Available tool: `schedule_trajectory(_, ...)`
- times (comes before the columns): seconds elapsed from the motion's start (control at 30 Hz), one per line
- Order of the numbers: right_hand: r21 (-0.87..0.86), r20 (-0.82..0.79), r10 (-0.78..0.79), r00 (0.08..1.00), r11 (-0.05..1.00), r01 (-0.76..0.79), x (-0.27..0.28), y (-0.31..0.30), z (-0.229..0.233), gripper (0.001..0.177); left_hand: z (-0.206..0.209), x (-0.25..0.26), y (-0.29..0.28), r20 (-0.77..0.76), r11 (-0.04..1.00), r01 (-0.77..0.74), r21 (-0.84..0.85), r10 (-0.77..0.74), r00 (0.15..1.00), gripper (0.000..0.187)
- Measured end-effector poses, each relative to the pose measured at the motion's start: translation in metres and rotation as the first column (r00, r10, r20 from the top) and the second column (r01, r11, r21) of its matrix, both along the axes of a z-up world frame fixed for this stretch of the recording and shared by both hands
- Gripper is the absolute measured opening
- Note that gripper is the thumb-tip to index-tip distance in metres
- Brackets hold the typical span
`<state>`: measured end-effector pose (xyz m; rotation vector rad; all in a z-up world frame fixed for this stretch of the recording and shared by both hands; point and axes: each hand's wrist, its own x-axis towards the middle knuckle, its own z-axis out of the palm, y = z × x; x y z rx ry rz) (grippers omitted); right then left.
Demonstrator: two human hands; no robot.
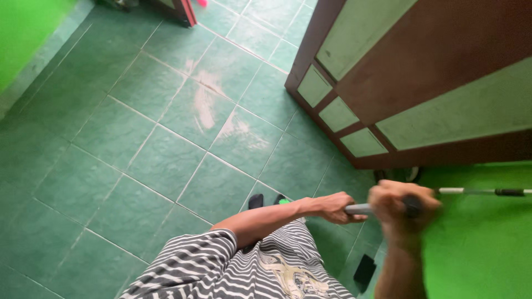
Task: The person mops a green tiled floor using a long-handled mop with a green and blue head. They move the mop back and forth across the tiles, covering the area in front of a wooden door and along the green walls.
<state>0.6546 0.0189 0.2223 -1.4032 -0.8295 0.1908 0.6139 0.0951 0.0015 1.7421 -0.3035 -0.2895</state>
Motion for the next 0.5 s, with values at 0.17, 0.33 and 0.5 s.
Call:
schedule_trajectory(0.17, 0.032, 0.024, 0.223, 0.975, 0.974, -0.224, 0.006, 0.023, -0.035, 0.043, -0.058, 0.016, 0.034, 0.080, 0.998, -0.009, 0.056, 0.005, 0.997, 0.023)
schedule_trajectory(0.33, 0.112, 0.079, 0.225, 0.971, 0.966, -0.233, 0.020, 0.015, -0.061, 0.042, -0.098, 0.063, 0.099, 0.209, 0.988, -0.008, 0.153, -0.024, 0.978, 0.018)
schedule_trajectory(0.5, 0.126, 0.042, 0.015, 0.999, 0.992, -0.021, 0.064, 0.076, -0.136, 0.016, -0.135, 0.129, 0.202, 0.326, 0.655, -0.366, 0.661, 0.189, 0.926, 0.036)
